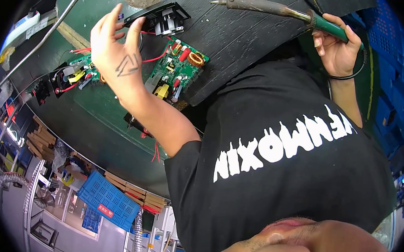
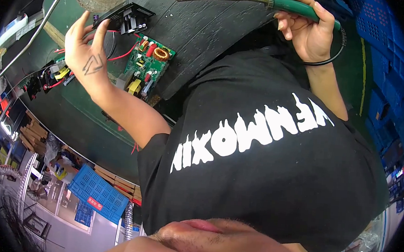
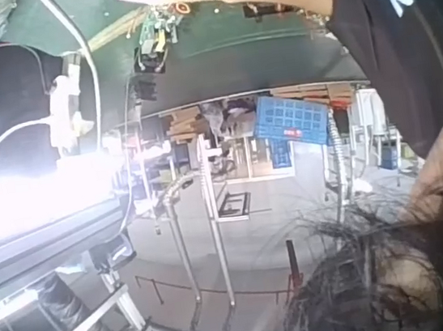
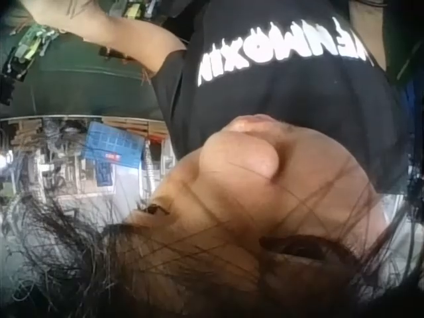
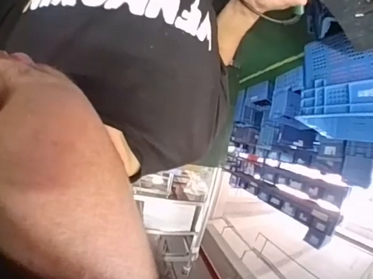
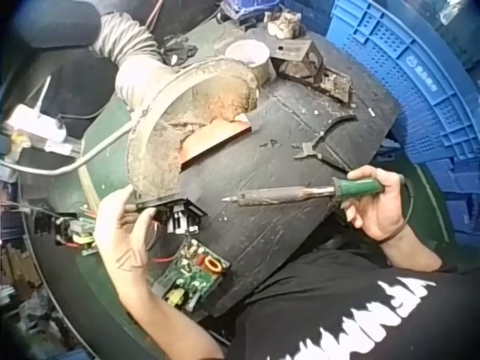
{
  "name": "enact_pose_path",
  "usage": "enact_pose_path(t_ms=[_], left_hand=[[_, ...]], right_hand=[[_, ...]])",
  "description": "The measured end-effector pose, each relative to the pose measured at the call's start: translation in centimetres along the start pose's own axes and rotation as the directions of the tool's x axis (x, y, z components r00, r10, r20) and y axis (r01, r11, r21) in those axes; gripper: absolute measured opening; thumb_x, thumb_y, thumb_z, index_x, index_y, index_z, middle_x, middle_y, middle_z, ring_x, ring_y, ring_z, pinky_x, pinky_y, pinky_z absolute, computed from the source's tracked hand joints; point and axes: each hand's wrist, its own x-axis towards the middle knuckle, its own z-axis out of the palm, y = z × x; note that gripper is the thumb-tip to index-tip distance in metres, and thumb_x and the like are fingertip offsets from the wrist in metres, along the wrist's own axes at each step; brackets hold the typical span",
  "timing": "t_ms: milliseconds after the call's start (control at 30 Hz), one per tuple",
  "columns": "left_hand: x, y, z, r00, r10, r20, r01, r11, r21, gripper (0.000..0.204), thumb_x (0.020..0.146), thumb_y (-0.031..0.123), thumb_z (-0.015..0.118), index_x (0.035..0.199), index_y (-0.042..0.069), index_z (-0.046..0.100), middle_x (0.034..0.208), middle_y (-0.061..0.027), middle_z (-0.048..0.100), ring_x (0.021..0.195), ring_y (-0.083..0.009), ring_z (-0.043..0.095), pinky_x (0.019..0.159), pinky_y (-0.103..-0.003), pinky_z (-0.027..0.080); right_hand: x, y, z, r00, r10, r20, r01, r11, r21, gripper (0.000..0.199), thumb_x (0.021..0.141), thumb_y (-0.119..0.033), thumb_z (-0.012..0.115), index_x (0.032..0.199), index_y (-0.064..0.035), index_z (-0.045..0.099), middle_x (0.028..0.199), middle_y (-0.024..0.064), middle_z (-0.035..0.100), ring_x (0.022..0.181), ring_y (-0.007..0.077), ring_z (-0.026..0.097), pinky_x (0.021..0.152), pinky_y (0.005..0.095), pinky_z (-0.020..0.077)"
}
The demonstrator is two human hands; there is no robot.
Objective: Soldering wires and electronic components onto green printed circuit boards at a workbench.
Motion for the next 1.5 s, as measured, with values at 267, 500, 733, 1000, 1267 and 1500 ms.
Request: enact_pose_path(t_ms=[267, 500, 733, 1000, 1267, 1500], left_hand=[[-5.8, 0.0, -3.7, 0.862, -0.484, -0.146, 0.423, 0.849, -0.315, 0.027, 0.088, 0.007, 0.066, 0.113, -0.002, 0.062, 0.096, -0.0101, 0.067, 0.074, -0.0118, 0.062, 0.063, -0.022, 0.05], [-9.6, 4.2, 1.7, 0.968, -0.16, -0.192, 0.147, 0.986, -0.078, 0.02, 0.078, -0.001, 0.071, 0.098, -0.001, 0.069, 0.095, -0.0111, 0.07, 0.082, -0.0211, 0.066, 0.075, -0.03, 0.052], [-9.5, 4.4, 4.2, 0.963, -0.047, -0.267, 0.016, 0.993, -0.117, 0.016, 0.076, -0.001, 0.072, 0.091, 0.002, 0.071, 0.08, -0.0075, 0.067, 0.077, -0.023, 0.062, 0.075, -0.033, 0.05], [-9.4, 3.5, 4.6, 0.973, 0.073, -0.219, -0.07, 0.997, 0.022, 0.015, 0.069, 0.001, 0.074, 0.082, 0.006, 0.069, 0.08, -0.0039, 0.062, 0.08, -0.0237, 0.056, 0.074, -0.035, 0.046], [-9.1, 4.2, 5.4, 0.956, 0.078, -0.283, -0.049, 0.993, 0.107, 0.013, 0.064, 0.008, 0.075, 0.074, 0.01, 0.066, 0.107, -0.0094, 0.059, 0.1, -0.0299, 0.048, 0.084, -0.041, 0.04], [-8.8, 4.6, 5.8, 0.945, 0.071, -0.318, -0.038, 0.994, 0.106, 0.012, 0.063, 0.007, 0.072, 0.071, 0.009, 0.063, 0.12, -0.0109, 0.061, 0.105, -0.0319, 0.044, 0.085, -0.039, 0.041]], right_hand=[[0.6, -0.3, 0.3, 0.999, 0.02, -0.025, -0.021, 1.0, -0.015, 0.055, 0.096, -0.041, 0.032, 0.123, 0.0006, 0.055, 0.09, 0.0192, 0.065, 0.069, 0.0195, 0.061, 0.051, 0.0245, 0.0465], [1.2, 0.0, 1.2, 0.998, 0.059, 0.032, -0.057, 0.996, -0.067, 0.056, 0.096, -0.042, 0.031, 0.124, 0.0001, 0.054, 0.089, 0.0192, 0.065, 0.069, 0.0194, 0.061, 0.051, 0.0245, 0.0466], [0.9, 0.2, 1.6, 0.997, 0.081, 0.017, -0.08, 0.995, -0.064, 0.056, 0.095, -0.042, 0.03, 0.124, -0.0003, 0.054, 0.089, 0.0196, 0.065, 0.068, 0.0196, 0.061, 0.051, 0.0246, 0.0466], [0.4, 0.3, 1.8, 0.997, 0.072, -0.01, -0.073, 0.995, -0.061, 0.055, 0.096, -0.042, 0.03, 0.122, -0.0009, 0.055, 0.088, 0.0194, 0.066, 0.067, 0.0194, 0.06, 0.05, 0.0246, 0.0465], [0.8, 0.3, 2.1, 0.995, 0.098, -0.003, -0.097, 0.992, -0.082, 0.055, 0.096, -0.042, 0.03, 0.122, -0.0014, 0.056, 0.088, 0.0193, 0.066, 0.068, 0.0195, 0.061, 0.05, 0.0239, 0.0475], [0.9, 0.5, 2.8, 0.992, 0.112, 0.055, -0.105, 0.987, -0.123, 0.055, 0.096, -0.042, 0.03, 0.123, -0.0007, 0.054, 0.09, 0.0191, 0.067, 0.07, 0.0191, 0.064, 0.051, 0.0226, 0.049]])
